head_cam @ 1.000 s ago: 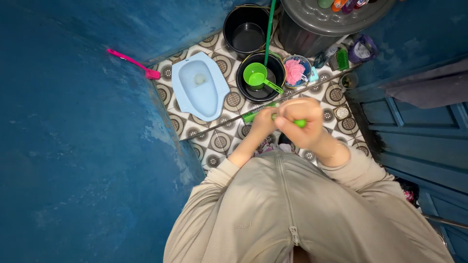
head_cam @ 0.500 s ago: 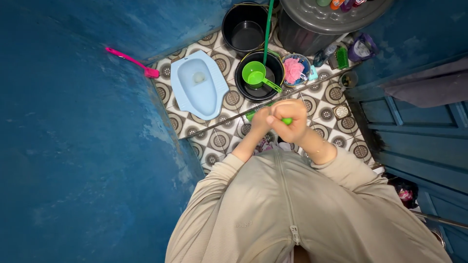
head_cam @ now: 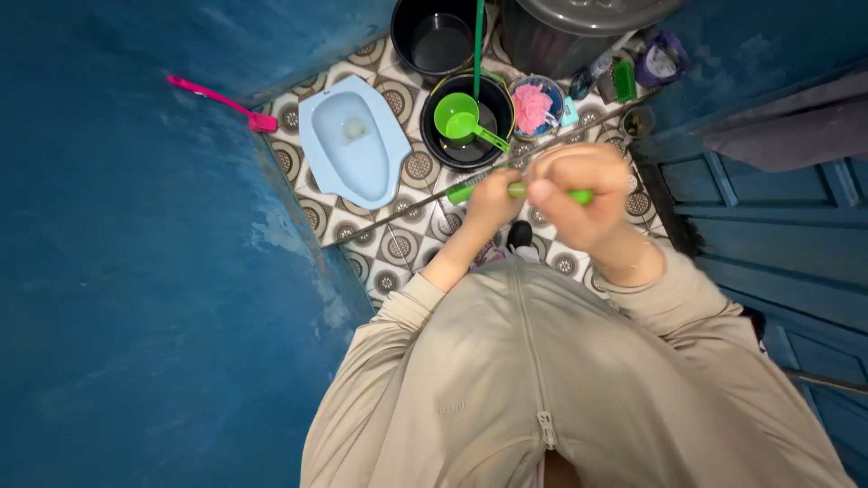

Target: The person uses a green squeegee to wipe water from the tiled floor of a small bathroom. They repeatedly push water toward a squat toilet and around a bucket and basin, working in a confined space with blue walls and patterned tiles.

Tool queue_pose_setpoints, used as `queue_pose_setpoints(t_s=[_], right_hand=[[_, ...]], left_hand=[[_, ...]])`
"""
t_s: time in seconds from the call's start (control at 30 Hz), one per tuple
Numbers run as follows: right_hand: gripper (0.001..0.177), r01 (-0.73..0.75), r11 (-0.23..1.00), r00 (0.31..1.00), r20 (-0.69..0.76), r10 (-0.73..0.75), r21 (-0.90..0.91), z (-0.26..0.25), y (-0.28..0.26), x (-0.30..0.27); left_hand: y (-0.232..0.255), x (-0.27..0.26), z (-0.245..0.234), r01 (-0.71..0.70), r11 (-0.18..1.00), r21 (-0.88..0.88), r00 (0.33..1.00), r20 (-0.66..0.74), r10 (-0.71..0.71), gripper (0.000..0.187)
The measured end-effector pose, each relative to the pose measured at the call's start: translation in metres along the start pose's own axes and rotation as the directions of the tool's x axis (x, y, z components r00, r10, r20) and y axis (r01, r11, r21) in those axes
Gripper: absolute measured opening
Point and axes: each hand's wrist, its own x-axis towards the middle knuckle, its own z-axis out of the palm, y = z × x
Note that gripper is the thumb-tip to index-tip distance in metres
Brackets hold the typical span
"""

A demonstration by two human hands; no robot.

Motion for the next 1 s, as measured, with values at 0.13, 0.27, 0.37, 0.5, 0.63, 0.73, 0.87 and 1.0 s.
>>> queue_pose_setpoints(t_s=[0.13,0.27,0.37,0.5,0.63,0.73,0.87,1.0], right_hand=[[0.054,-0.036,0.997,0.999,0.029,0.034,0.064,-0.01,-0.024,0.018],[0.055,0.021,0.998,1.0,0.013,-0.022,0.06,-0.014,0.005,0.007],[0.055,0.047,0.996,0.999,-0.01,-0.047,0.074,-0.011,0.044,-0.013],[0.054,0.054,0.993,0.998,-0.049,-0.049,0.107,-0.003,0.1,-0.053],[0.055,0.049,0.993,0.998,-0.055,-0.043,0.111,-0.007,0.128,-0.072],[0.052,0.049,0.995,0.998,-0.054,-0.044,0.088,-0.025,0.106,-0.063],[0.036,-0.209,0.978,0.978,-0.008,0.209,-0.007,-0.047,0.03,-0.022],[0.034,-0.215,0.974,0.976,-0.002,0.216,0.074,-0.056,-0.023,0.008]], left_hand=[[0.032,-0.004,-0.016,-0.014,1.0,0.024,0.994,-0.105,0.016,0.028],[0.021,0.008,-0.003,0.062,0.998,-0.022,0.998,0.011,-0.062,0.021],[-0.01,0.021,0.029,0.122,0.99,-0.066,0.99,0.076,-0.117,0.02],[-0.023,0.03,0.046,0.131,0.982,-0.138,0.987,0.113,-0.115,0.023],[-0.015,0.036,0.04,0.093,0.976,-0.196,0.991,0.116,-0.071,0.021],[-0.002,0.037,0.034,0.053,0.965,-0.255,0.992,0.121,-0.023,0.018],[0.031,0.031,0.009,-0.093,0.949,-0.302,0.995,0.002,0.098,0.009],[0.086,0.016,-0.034,-0.181,0.938,-0.296,0.982,-0.114,0.154,0.027]])
